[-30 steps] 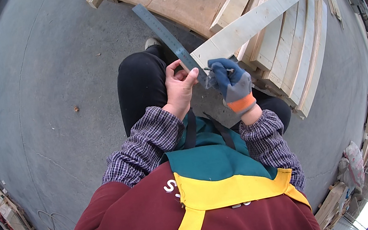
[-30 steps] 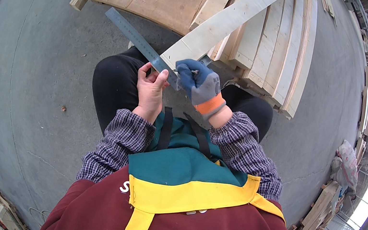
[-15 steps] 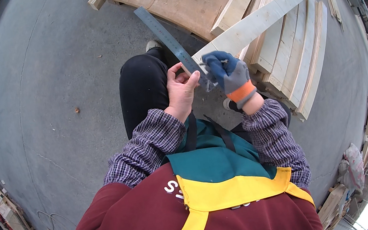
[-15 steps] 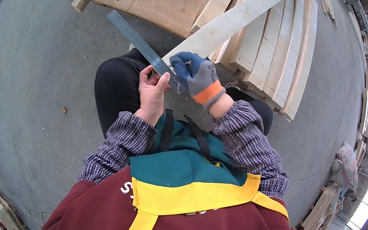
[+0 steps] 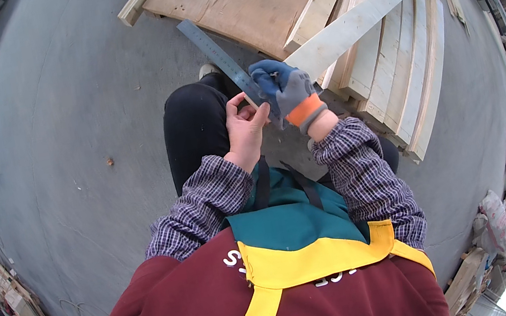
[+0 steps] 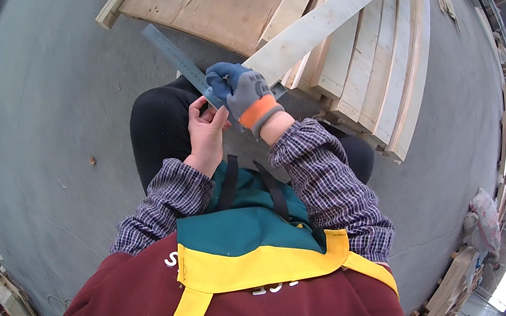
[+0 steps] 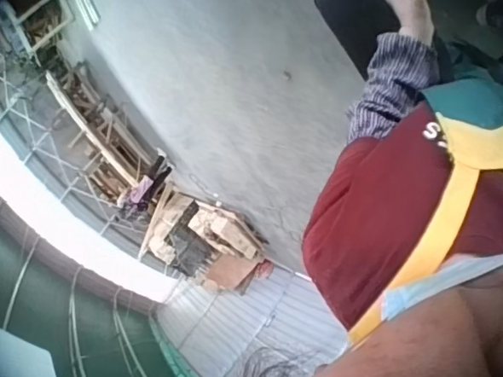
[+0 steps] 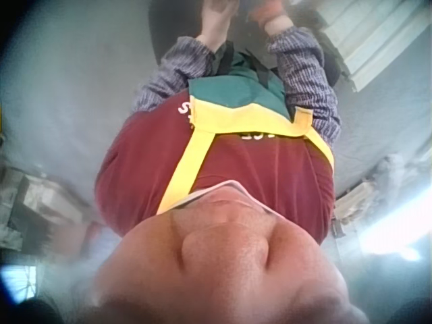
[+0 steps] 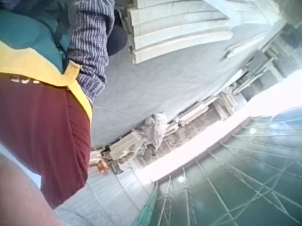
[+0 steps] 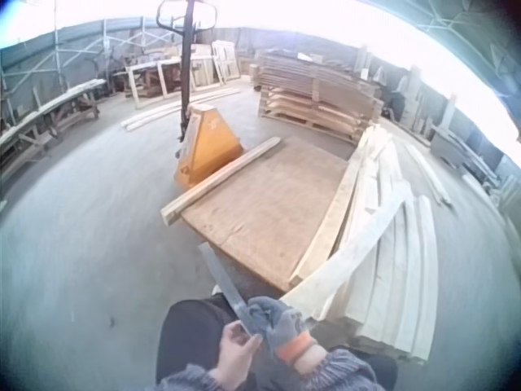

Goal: The person kneels on the floor and repeatedly marks wooden planks using a try square and a pencil. They pick up a plank, align the square, draw a line, and place the plank back on the stack, repeating this process for multiple pieces.

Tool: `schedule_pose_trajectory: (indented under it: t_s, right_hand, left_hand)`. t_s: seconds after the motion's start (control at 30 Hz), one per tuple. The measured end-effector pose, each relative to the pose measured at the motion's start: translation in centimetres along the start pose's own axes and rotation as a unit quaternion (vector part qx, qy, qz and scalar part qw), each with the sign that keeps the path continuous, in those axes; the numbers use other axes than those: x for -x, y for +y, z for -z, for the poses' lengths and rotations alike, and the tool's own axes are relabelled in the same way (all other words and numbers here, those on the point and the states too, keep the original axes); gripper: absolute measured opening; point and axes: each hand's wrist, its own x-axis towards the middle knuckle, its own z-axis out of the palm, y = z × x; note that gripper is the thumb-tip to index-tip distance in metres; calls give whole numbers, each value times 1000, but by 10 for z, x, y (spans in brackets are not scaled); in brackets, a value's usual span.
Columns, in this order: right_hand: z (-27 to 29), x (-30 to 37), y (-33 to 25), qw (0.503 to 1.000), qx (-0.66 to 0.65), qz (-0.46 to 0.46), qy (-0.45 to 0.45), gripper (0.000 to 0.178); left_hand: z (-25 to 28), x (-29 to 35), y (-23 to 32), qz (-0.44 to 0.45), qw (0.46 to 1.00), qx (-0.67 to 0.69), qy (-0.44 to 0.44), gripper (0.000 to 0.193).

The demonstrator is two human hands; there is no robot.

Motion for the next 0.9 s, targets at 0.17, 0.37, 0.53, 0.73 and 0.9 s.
schedule_pose_trajectory:
  t_s: [0.17, 0.37, 0.53, 0.73, 0.9]
  right_hand:
    - [33, 38, 11, 981, 136, 111, 81, 53]
    - [33, 73, 38, 885, 388, 257, 28, 47]
    - [40, 63, 41, 872, 394, 287, -34, 40]
    - [84, 77, 10, 961, 180, 165, 127, 51]
    - [168, 111, 26, 862, 187, 149, 446, 44]
  left_hand:
    - [-1, 2, -1, -9, 999, 31, -5, 53]
    - [3, 0, -11, -14, 1000, -15, 6, 54]
    - [5, 3, -5, -8, 999, 20, -49, 48]
    - [-1, 9, 8, 6, 995, 4, -100, 44]
    - [-12, 1, 12, 22, 996, -36, -77, 34]
